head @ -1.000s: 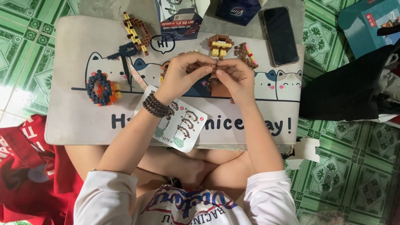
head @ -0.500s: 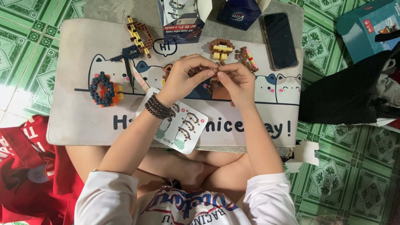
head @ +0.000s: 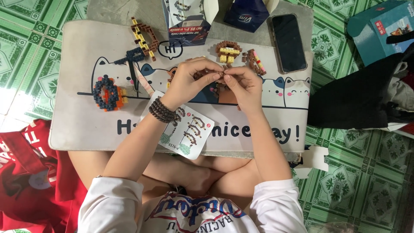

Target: Assembling a small figure using interlocking micro toy blocks

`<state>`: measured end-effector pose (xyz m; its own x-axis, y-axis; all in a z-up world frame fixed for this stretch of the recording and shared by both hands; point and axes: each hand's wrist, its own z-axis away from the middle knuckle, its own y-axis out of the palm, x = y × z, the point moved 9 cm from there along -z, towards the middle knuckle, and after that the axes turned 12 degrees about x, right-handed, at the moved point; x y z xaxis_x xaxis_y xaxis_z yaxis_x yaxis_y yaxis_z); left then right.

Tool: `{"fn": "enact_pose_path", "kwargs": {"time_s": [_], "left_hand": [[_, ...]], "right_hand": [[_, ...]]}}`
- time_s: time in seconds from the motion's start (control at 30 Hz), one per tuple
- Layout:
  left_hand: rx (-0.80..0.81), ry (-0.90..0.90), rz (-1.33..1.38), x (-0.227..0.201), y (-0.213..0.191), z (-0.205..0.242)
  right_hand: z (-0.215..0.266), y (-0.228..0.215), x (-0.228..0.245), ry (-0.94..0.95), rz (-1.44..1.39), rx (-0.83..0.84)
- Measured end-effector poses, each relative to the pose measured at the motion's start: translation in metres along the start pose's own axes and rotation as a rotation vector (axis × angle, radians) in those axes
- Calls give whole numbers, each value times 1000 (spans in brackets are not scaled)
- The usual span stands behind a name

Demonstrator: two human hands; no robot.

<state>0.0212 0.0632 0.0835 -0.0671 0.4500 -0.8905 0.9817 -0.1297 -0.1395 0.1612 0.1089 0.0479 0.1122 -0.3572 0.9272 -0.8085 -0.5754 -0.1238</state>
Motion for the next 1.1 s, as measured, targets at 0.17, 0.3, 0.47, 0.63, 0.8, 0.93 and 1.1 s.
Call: {"fn": "enact_pose_path", "kwargs": {"time_s": [0.17,0.3,0.47,0.63,0.8,0.93,1.1], "left_hand": [[-4,12,-10,-3,-3,-2],[15,11,-57,0,-3,-2],[24,12,-87,-4,-2,-2],[33,33,-154,-5,-2,-2],[55,34,-261,-5,1,-1],[80,26,-269,-5,3,-1],[90,28,-291,2,4,2]], "right_hand": [[0,-1,-9,41,-30,-10],[1,-2,-16,72,-24,-19],[0,-2,-13,100,9,-22],[3,-6,-21,76,84,-22],[3,-2,-12,60,95,-9],[1,-1,-5,14,156,7],[3,-1,-10,-28,190,32]]}}
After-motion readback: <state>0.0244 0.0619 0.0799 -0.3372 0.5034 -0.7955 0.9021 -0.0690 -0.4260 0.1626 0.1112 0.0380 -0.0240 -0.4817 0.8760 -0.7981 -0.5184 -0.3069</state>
